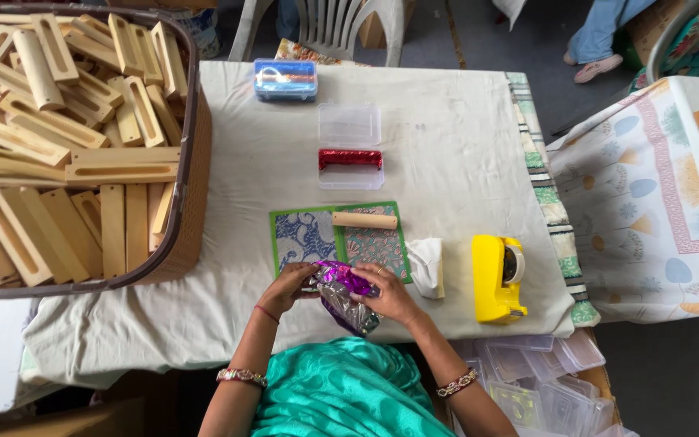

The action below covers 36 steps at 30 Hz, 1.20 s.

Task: The person wipes a wooden handle with a cloth, then wraps colored metallic foil around the handle and smooths it. They retrieve foil sheets from a cardboard box and place finished wrapped handles into a plastic container.

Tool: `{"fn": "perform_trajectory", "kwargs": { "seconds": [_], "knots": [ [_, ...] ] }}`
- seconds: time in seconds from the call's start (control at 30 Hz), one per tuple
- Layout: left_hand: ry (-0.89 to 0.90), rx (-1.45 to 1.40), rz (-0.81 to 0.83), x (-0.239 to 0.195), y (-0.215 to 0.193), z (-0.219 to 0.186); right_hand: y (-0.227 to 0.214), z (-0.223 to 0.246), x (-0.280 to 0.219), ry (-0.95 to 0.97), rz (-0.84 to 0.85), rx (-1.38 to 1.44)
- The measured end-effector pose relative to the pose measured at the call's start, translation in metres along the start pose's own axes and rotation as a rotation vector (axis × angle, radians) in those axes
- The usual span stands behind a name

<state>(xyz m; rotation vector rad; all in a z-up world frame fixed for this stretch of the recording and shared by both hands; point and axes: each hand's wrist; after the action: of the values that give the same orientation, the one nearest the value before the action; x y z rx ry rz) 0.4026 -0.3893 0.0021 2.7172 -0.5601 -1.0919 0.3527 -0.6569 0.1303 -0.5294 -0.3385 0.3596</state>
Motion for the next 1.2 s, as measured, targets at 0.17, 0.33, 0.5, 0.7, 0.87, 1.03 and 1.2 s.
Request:
{"fn": "perform_trajectory", "kwargs": {
  "seconds": [0.17,0.33,0.5,0.7,0.87,1.03,1.2],
  "knots": [
    [0.058,0.102,-0.103,-0.050,0.043,-0.047,0.024,-0.035,-0.003,0.138,-0.225,0.081],
    [0.100,0.223,-0.174,-0.051,0.065,-0.035,0.030,-0.050,0.002,0.210,-0.450,0.043],
    [0.194,0.091,-0.195,0.008,0.016,0.044,0.012,-0.056,0.005,0.466,-0.610,0.166],
    [0.187,0.067,-0.177,-0.004,0.004,0.039,0.013,-0.112,-0.008,0.568,-0.782,0.211],
    [0.180,-0.113,-0.220,-0.020,0.001,0.014,0.019,-0.112,-0.007,0.512,-0.820,0.281],
    [0.221,-0.221,-0.287,-0.009,-0.017,0.030,0.026,-0.108,-0.006,0.572,-0.804,0.280],
    [0.512,-0.015,-0.317,-0.013,0.003,0.030,0.050,-0.177,-0.021,0.827,-0.763,0.200]
  ]
}}
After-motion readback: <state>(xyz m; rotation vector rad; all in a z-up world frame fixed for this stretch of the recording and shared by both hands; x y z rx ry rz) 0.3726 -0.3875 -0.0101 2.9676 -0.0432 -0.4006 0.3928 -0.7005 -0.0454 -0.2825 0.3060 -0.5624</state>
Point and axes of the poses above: each hand's wrist, its own x-axis towards the middle knuckle, its own y-axis out of the palm, z = x × y, and after that the axes turned 8 degrees about x, right-handed
